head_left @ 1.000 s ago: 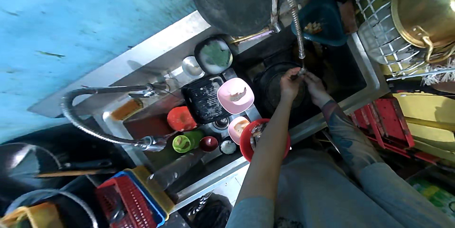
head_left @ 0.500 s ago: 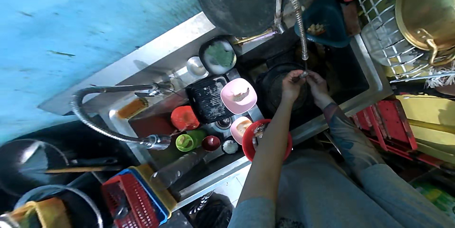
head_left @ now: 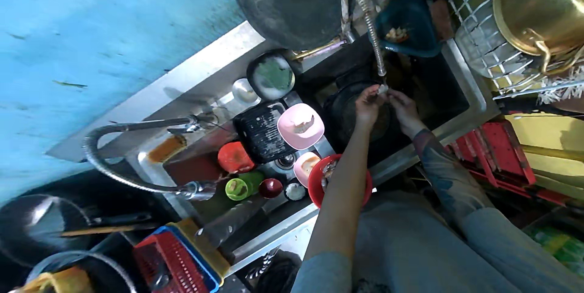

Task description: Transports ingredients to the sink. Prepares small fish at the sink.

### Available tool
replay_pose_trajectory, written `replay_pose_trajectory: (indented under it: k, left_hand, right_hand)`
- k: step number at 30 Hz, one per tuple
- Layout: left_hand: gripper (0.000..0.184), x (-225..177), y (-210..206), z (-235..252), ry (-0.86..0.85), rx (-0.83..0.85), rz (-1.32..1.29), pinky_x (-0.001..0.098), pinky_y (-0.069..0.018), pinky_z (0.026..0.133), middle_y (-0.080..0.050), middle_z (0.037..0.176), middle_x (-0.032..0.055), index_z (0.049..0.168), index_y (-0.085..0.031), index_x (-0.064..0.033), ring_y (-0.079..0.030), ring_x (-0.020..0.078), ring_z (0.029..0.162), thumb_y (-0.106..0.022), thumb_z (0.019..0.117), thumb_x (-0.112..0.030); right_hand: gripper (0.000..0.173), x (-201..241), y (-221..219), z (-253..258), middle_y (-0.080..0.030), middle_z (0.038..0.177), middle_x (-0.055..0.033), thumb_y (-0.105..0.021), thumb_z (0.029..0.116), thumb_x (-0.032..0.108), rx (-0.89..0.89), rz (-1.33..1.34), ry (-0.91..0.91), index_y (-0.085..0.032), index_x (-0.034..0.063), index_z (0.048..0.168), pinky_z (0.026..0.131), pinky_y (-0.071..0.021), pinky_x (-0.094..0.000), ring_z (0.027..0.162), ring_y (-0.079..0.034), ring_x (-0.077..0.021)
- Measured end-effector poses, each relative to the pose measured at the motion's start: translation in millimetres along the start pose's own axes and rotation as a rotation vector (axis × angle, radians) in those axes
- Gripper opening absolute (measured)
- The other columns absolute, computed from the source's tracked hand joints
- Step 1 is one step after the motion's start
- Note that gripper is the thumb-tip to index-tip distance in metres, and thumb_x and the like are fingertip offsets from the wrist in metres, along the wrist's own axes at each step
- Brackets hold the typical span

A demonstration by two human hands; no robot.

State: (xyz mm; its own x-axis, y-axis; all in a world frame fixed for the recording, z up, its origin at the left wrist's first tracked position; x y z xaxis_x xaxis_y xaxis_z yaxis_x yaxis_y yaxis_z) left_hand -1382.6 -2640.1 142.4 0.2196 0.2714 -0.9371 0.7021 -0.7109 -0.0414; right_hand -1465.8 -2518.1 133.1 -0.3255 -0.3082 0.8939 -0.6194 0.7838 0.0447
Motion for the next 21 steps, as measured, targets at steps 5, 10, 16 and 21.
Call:
replay_pose_trajectory:
  k: [5,10,16,21]
  left_hand:
    - [0.038,8.1,6.5,-4.0,0.124,-0.014,-0.161,0.0386,-0.0616,0.09,-0.069,0.119,0.0162,0.133,-0.06,0.0007,-0.071,0.0237,0.102,-0.07,0.097,-0.007]
    - [0.037,11.9,19.1,-10.3,0.168,-0.035,-0.141,0.0393,-0.061,0.088,-0.069,0.118,0.0155,0.135,-0.06,-0.0007,-0.07,0.0233,0.101,-0.067,0.0993,-0.009]
    - [0.038,-36.1,33.4,-30.9,0.153,0.138,1.022,0.062,-0.0546,0.094,-0.069,0.125,0.0179,0.14,-0.06,-0.0147,-0.068,0.039,0.113,-0.056,0.1047,-0.027]
    - [0.033,-79.3,73.0,-52.8,-0.093,-0.028,0.946,0.0536,-0.0559,0.097,-0.069,0.122,0.0141,0.135,-0.06,-0.0105,-0.068,0.0316,0.112,-0.055,0.1054,-0.023]
  right_hand:
    - [0.032,-3.6,-1.9,1.2,-0.067,0.133,-0.0051,-0.052,0.1076,0.021,0.001,0.043,-0.005,-0.066,0.0091,0.134,0.108,-0.0496,-0.0381,0.127,-0.06,-0.0155]
    - [0.036,-6.3,-5.0,3.3,-0.065,0.138,-0.004,-0.047,0.1099,0.023,0.028,-0.003,-0.025,-0.061,0.0108,0.14,0.111,-0.0477,-0.0389,0.131,-0.058,-0.0154]
    - [0.037,-13.6,-20.3,8.5,-0.068,0.114,-0.0089,-0.048,0.1105,0.03,0.138,-0.057,-0.158,-0.06,0.0069,0.137,0.082,-0.0592,-0.0343,0.091,-0.068,-0.0162]
    - [0.054,-25.1,-37.0,31.4,-0.067,0.103,-0.0057,-0.037,0.1094,0.054,0.093,0.02,-0.37,-0.062,0.0078,0.123,0.082,-0.0566,-0.0349,0.09,-0.066,-0.0157]
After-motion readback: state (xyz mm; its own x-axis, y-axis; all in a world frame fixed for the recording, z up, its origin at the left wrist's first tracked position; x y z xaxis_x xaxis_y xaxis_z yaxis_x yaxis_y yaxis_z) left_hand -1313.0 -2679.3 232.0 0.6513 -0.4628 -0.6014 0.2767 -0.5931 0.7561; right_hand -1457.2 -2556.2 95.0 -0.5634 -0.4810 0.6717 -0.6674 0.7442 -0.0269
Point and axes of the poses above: each hand's wrist, its own z-axis towards the middle knuckle, its own y-axis out of the back of the hand, x = y × z, the point moved 6 cm from there along z, towards the middle knuckle
